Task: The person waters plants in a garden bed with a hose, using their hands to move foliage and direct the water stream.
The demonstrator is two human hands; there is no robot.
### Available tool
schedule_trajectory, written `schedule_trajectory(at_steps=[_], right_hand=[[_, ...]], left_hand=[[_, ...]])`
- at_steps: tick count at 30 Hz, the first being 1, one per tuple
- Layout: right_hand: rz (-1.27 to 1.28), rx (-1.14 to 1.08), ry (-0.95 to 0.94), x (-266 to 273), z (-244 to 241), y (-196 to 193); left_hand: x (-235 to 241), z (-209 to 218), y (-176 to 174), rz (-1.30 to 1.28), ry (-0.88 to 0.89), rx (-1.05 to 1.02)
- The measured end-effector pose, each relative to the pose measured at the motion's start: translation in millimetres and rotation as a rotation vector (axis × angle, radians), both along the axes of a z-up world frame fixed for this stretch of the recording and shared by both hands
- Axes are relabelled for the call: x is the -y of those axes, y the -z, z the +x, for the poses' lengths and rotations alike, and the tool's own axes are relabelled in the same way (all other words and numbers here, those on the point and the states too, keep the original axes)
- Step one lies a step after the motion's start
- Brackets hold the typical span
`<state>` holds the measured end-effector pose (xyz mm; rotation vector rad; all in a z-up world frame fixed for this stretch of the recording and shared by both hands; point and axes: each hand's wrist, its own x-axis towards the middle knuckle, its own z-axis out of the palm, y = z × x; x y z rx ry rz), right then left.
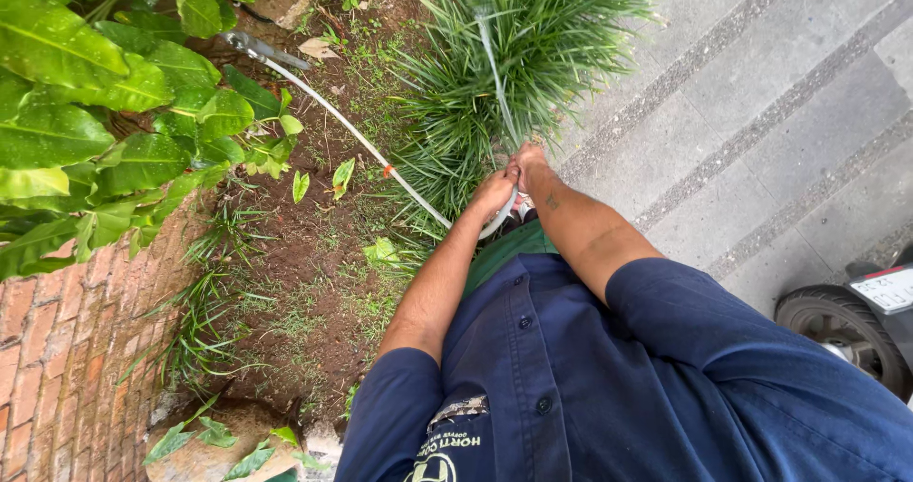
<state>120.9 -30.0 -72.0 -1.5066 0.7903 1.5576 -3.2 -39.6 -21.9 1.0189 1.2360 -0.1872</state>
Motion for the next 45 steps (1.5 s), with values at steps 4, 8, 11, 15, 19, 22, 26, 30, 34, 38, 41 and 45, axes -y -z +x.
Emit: schedule_trajectory(at_steps=[4,8,11,15,19,22,26,30,34,38,41,45], right_hand=[[0.189,-0.04,-0.239,-5,11,-10],[0.077,0.031,-0.24,-17,15,-27],[0.063,0.067,-0.242,-23,17,-35],[0.028,0.086,-0.28,-16,16,-39],[-0.025,0.071,-0.35,-19,6,-39],[-0.031,0.062,-0.355,-18,-1,-37],[-0.046,0.062,-0.351,-9,-7,-37],[-0.066,0.065,-0.337,0,-11,-35],[-0.078,0.066,-0.343,3,-13,-34],[-0.079,0.051,-0.344,-5,-18,-31],[-0.047,0.018,-0.324,-11,-23,-28],[0.044,0.114,-0.4,-21,-30,-26]], left_hand=[[0,7,2,0.011,-0.094,0.095],[1,10,-2,-0.024,-0.154,0.126],[0,15,4,-0.071,-0.187,0.147],[9,16,8,-0.042,-0.228,0.131],[8,6,6,-0.051,-0.223,0.149],[10,-2,6,-0.123,-0.252,0.148],[11,-10,7,-0.105,-0.197,0.1],[15,-10,5,-0.047,-0.133,0.058],[22,-10,0,-0.046,-0.139,0.026],[25,-18,1,-0.054,-0.191,0.052],[23,-21,9,-0.074,-0.285,0.095],[22,-23,13,-0.055,-0.369,0.135]])
